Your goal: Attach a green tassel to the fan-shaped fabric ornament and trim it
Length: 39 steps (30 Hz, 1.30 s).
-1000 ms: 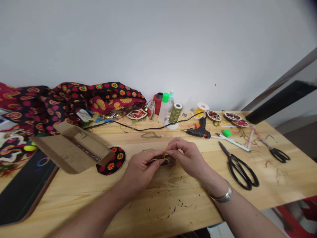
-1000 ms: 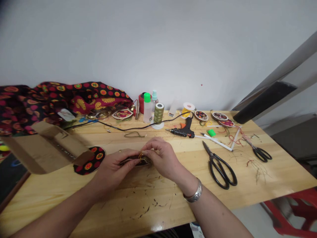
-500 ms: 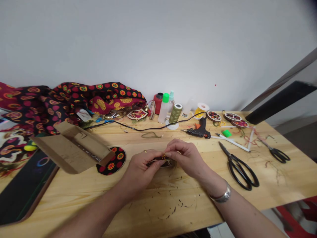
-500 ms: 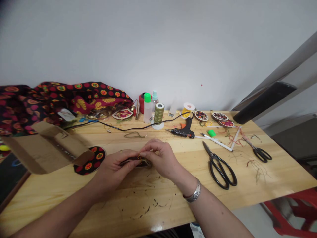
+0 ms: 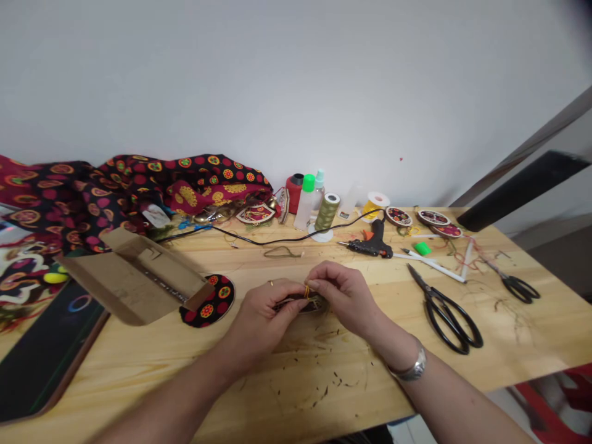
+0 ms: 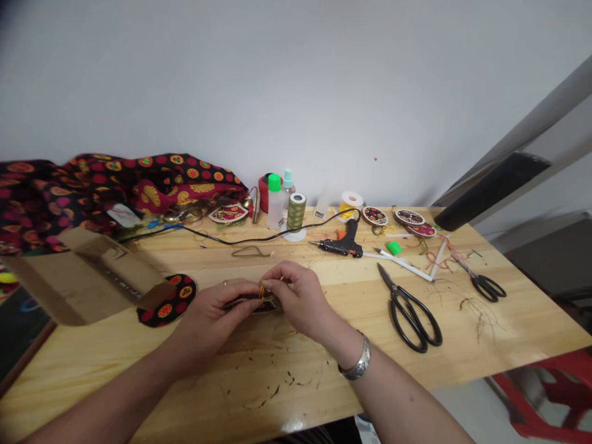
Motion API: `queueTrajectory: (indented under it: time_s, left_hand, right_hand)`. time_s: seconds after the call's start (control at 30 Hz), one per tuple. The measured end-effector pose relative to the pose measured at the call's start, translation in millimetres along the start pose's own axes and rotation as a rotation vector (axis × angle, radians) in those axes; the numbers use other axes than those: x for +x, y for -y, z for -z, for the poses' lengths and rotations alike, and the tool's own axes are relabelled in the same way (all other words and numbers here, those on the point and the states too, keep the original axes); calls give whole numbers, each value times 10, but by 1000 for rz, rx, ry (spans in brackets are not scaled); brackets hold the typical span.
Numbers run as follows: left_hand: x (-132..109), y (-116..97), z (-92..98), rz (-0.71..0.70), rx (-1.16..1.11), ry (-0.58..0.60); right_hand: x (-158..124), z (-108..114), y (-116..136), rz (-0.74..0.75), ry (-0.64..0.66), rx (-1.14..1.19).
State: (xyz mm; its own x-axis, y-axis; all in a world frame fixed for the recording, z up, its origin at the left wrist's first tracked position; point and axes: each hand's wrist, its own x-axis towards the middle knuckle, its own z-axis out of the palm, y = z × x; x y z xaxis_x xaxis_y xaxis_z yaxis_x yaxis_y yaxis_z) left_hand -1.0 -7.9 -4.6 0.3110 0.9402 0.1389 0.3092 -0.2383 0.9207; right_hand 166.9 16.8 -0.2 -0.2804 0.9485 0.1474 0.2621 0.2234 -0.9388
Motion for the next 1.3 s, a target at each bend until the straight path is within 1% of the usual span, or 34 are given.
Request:
queueTrajectory:
  time_s: [0.1,0.27,0.47,0.63,0.7,0.93,1.03,1.17,1.3]
  left_hand:
    - [-3,-15,5,-18,6,-5]
    - [-7,-14,0,-11,10,-22]
    - [-6,-3,7,-3,28,-27]
    - [7,-1,32,-71,81,-47]
    - [9,3,34,-79,86,-56]
    - [5,-37,15,35,0,-32]
    - [7,-53,15,78,-31,-25]
    - [10,-71,30,157,-65,-3]
    - [22,-87,50,312,-216,64]
  right_hand:
    - [-22,-13,22,92,-36,-113]
    - [-30,-15,37,140,-37,-150]
    - [-27,-5,27,129,-28,-131]
    - [-25,14,29,135,-11,-128]
    - [-20,21,29,138,-2,-117]
    - [-7,33,26,163,11,-46]
    - [-6,30,17,146,12,-29]
    - [3,22,13,58,12,14]
    - [24,21,18,-91,43,73]
